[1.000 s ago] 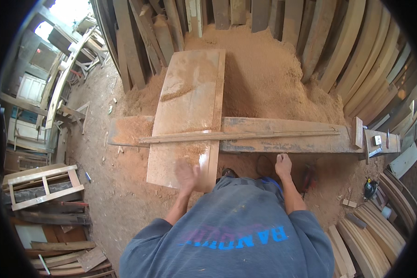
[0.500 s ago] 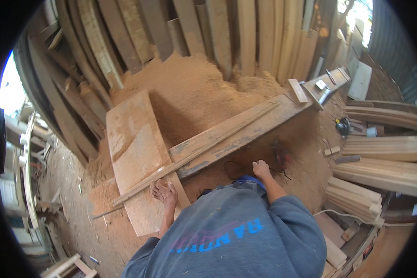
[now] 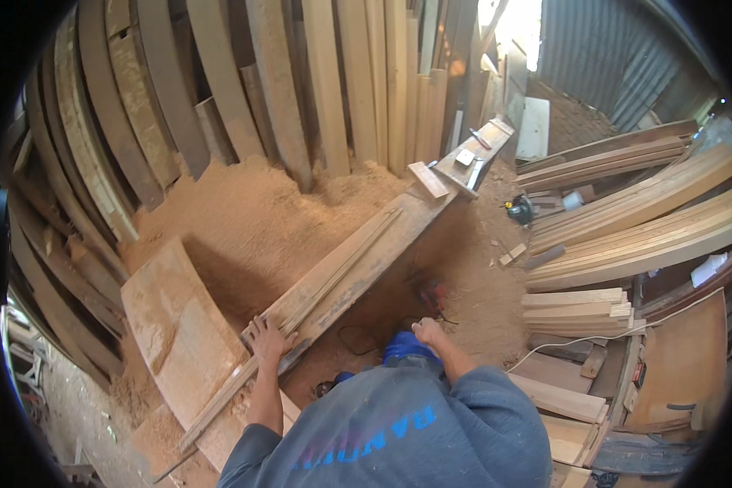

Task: The person positions a wooden board on a workbench, picks up an electric sander, and sands the board.

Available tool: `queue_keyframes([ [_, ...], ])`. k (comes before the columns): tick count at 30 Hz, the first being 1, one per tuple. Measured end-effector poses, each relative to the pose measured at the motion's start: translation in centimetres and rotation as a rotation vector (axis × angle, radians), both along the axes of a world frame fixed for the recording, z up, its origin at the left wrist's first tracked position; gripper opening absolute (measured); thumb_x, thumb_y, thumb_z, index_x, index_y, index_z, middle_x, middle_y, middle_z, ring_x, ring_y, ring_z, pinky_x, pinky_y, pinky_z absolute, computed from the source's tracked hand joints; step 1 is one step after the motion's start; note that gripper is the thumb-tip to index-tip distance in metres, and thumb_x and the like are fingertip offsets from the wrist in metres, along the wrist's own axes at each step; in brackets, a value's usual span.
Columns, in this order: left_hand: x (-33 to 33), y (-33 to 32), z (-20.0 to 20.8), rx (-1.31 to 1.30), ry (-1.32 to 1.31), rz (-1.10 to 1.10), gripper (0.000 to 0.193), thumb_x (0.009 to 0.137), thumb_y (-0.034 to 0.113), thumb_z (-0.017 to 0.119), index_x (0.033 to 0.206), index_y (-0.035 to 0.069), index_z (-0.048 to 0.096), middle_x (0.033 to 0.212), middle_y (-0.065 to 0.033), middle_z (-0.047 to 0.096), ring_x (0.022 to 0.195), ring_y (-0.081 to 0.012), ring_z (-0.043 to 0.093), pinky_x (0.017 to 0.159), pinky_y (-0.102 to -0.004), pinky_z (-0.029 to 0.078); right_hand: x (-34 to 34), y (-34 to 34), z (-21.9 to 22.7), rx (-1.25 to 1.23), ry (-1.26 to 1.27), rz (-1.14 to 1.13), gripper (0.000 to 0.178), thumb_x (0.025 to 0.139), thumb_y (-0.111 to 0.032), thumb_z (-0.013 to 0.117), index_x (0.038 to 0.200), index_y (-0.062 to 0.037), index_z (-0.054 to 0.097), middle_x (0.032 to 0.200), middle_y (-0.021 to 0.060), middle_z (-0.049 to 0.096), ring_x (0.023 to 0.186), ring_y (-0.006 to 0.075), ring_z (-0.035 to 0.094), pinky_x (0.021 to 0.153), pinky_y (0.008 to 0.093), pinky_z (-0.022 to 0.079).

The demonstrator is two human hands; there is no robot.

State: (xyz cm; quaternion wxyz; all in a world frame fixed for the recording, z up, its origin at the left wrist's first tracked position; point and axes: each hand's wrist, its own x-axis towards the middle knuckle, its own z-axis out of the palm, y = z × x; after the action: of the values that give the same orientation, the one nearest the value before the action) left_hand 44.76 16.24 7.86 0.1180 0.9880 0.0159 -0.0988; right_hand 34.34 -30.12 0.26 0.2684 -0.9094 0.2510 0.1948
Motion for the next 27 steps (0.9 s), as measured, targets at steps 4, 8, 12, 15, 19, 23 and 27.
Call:
queue_keyframes([
  [4,0.4,-0.4,0.8,-0.037,0.046,0.047,0.099,0.074,0.057,0.081,0.152,0.007,0.044,0.160,-0.0275,0.032,0.151,-0.0457,0.027,0.121,-0.0583,0.024,-3.8,-2.0,-3.2,-0.113,0.000,0.001,0.048,0.090,-0.039,0.057,0.100,0.0045,0.074,0.114,0.0314,0.068,0.114,0.0456,0.065,0.096,0.0513,0.052],
  [8,0.0,-0.2,0.3,-0.048,0.063,0.059,0.098,0.074,0.056,0.081,0.151,0.009,0.045,0.162,-0.0259,0.029,0.152,-0.0448,0.026,0.122,-0.0579,0.024,-2.7,-1.3,-1.8,-0.055,0.326,0.157,0.051,0.091,-0.042,0.055,0.105,0.0033,0.074,0.118,0.0322,0.067,0.116,0.0457,0.064,0.097,0.0505,0.051],
  [12,-0.3,-0.6,0.9,-0.051,0.059,0.058,0.097,0.072,0.056,0.082,0.152,0.015,0.046,0.164,-0.0227,0.029,0.152,-0.0433,0.025,0.123,-0.0553,0.024,1.2,-1.8,-2.3,-0.001,0.169,0.245,0.051,0.092,-0.043,0.055,0.104,0.0023,0.074,0.116,0.0317,0.067,0.115,0.0457,0.064,0.098,0.0502,0.051],
  [15,-1.4,0.2,0.3,0.001,0.101,0.090,0.097,0.072,0.055,0.082,0.153,0.015,0.045,0.164,-0.0227,0.028,0.152,-0.0433,0.025,0.124,-0.0544,0.024,2.6,-1.2,-0.8,0.098,0.024,0.108,0.052,0.092,-0.043,0.052,0.102,0.0030,0.074,0.114,0.0306,0.068,0.114,0.0461,0.064,0.098,0.0510,0.051],
  [19,-0.3,-0.5,-0.2,0.040,0.095,0.059,0.097,0.073,0.053,0.082,0.153,0.016,0.043,0.164,-0.0225,0.028,0.152,-0.0420,0.025,0.124,-0.0529,0.024,-1.7,-4.6,-3.1,-0.005,0.071,0.135,0.054,0.092,-0.044,0.054,0.106,0.0036,0.073,0.114,0.0297,0.069,0.114,0.0432,0.065,0.098,0.0514,0.051],
  [23,1.4,-1.1,-0.3,0.044,0.083,0.038,0.100,0.074,0.054,0.082,0.155,0.013,0.039,0.166,-0.0223,0.025,0.154,-0.0417,0.022,0.124,-0.0534,0.023,-10.4,-7.4,-5.4,0.121,0.241,0.035,0.053,0.094,-0.044,0.056,0.110,0.0031,0.073,0.116,0.0281,0.070,0.112,0.0438,0.066,0.095,0.0491,0.051],
  [27,2.6,-1.9,0.3,0.115,0.246,0.046,0.108,0.076,0.059,0.079,0.160,0.011,0.031,0.167,-0.0239,0.022,0.155,-0.0424,0.018,0.125,-0.0552,0.018,-11.0,-7.8,-1.7,0.063,0.473,-0.009,0.053,0.093,-0.042,0.056,0.113,0.0043,0.072,0.121,0.0303,0.068,0.117,0.0449,0.064,0.097,0.0485,0.051],
])
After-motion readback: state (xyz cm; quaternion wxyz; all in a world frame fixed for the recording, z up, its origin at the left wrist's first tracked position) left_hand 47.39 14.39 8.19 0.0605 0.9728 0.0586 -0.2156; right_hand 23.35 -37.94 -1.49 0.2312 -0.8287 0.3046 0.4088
